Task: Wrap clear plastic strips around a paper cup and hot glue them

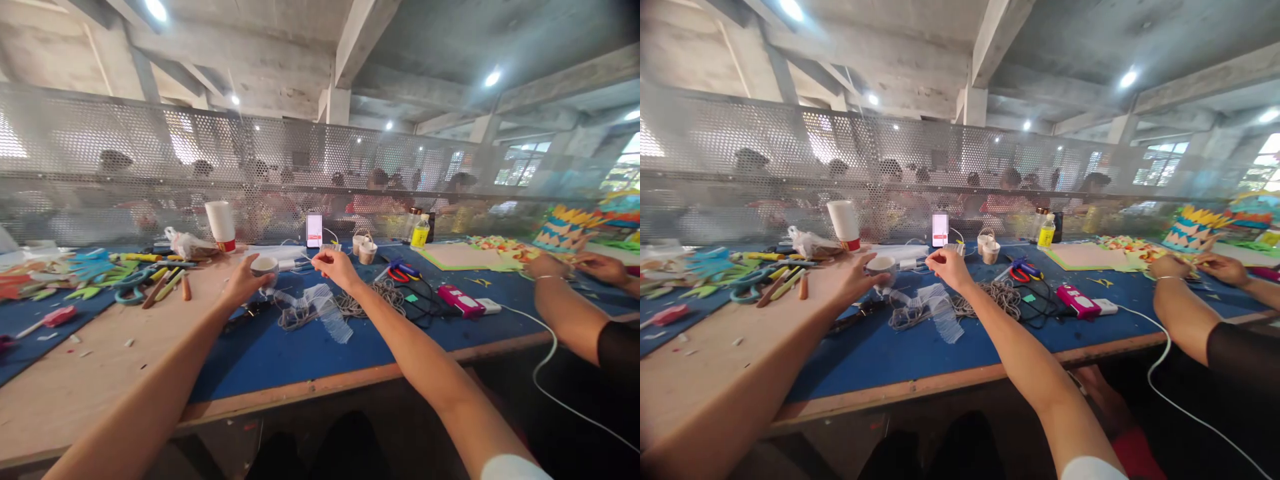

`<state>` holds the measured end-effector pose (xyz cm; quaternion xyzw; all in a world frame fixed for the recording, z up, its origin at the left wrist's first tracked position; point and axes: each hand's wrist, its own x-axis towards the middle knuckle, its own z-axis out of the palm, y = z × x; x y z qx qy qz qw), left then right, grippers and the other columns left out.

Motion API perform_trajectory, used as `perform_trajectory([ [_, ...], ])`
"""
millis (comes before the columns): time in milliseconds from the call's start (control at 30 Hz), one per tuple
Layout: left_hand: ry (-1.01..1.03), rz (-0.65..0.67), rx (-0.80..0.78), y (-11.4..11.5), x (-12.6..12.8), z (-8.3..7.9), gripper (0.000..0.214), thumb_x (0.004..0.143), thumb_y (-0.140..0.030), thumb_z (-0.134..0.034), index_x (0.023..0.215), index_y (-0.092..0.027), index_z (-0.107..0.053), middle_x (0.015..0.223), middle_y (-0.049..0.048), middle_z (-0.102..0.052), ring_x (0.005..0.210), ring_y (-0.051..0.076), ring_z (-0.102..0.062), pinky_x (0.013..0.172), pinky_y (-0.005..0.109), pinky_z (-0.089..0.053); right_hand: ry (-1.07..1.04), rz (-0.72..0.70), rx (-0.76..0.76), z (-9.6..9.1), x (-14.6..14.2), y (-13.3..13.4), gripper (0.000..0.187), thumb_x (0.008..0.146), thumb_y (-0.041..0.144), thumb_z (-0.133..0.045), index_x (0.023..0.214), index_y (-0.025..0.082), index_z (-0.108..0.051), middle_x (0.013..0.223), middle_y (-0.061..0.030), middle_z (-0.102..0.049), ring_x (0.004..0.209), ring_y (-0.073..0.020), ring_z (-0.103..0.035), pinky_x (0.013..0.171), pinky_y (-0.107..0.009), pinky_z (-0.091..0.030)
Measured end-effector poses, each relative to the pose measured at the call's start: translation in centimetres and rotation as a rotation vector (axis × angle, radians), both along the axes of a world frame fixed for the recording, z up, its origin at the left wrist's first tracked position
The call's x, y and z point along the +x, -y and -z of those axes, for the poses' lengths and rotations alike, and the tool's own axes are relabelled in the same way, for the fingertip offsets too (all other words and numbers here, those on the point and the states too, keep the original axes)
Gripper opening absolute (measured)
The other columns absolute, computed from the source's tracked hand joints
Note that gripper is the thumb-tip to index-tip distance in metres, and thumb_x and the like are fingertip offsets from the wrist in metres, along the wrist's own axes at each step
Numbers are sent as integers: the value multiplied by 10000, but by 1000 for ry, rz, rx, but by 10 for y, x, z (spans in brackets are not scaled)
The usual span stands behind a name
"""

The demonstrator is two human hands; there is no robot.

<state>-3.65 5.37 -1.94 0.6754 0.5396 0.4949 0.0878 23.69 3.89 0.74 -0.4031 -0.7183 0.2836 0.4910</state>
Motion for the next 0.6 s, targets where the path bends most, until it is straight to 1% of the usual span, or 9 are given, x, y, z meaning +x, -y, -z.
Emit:
perform_trajectory([
  [100,0,-7,21,11,3,-12,567,708,-373,-752,1229,-184,-630,1263,157,-644,1222,376,-570,1046,523,-442,22,12,34,0,-1,3,167,864,324,-645,870,166,-699,738,-3,-705,579,-96,-617,557,-195,-488],
  [167,49,6,138,22,9,-20,461,795,-366,-655,1222,-191,-644,1339,131,-615,1288,330,-536,1113,497,-395,46,30,83,0,-2,6,151,871,308,-654,867,168,-711,745,-7,-712,619,-109,-634,599,-210,-496],
  [200,64,33,198,29,13,-23,423,833,-383,-623,1214,-203,-656,1363,109,-607,1305,305,-528,1129,473,-386,61,38,111,-1,-3,8,143,872,300,-662,861,169,-717,749,-10,-718,641,-116,-642,624,-219,-498],
  [233,74,91,214,36,19,-26,402,862,-414,-603,1202,-210,-668,1348,94,-623,1287,286,-547,1120,450,-402,80,41,136,-1,-4,9,137,873,295,-672,856,170,-725,754,-14,-724,662,-123,-650,647,-227,-498],
  [267,78,150,194,42,26,-29,397,878,-447,-590,1187,-215,-683,1294,83,-662,1243,275,-582,1098,437,-426,102,37,157,-1,-6,11,132,873,293,-681,857,173,-732,764,-18,-731,685,-130,-659,668,-235,-496],
  [333,46,275,75,52,39,-30,405,878,-485,-598,1160,-216,-709,1201,79,-719,1148,272,-639,1031,420,-478,158,20,190,0,-10,15,122,876,294,-694,870,183,-745,793,-24,-744,725,-140,-671,696,-243,-488],
  [433,24,375,-59,57,53,-23,371,827,-480,-671,1037,-188,-761,1026,86,-771,972,264,-700,915,398,-529,271,17,245,2,-16,21,98,879,283,-705,884,202,-760,843,-26,-750,767,-146,-670,710,-243,-469],
  [500,34,397,-89,55,56,-16,325,813,-456,-689,967,-181,-770,921,77,-780,889,256,-713,845,384,-545,321,11,260,3,-19,25,84,878,268,-709,876,206,-766,853,-25,-748,778,-147,-666,709,-239,-459],
  [600,-5,327,-59,51,56,-7,265,831,-423,-676,915,-191,-772,858,60,-778,829,245,-712,801,375,-539,284,-43,191,5,-22,26,84,876,248,-709,870,191,-769,821,-25,-747,767,-148,-672,703,-235,-459],
])
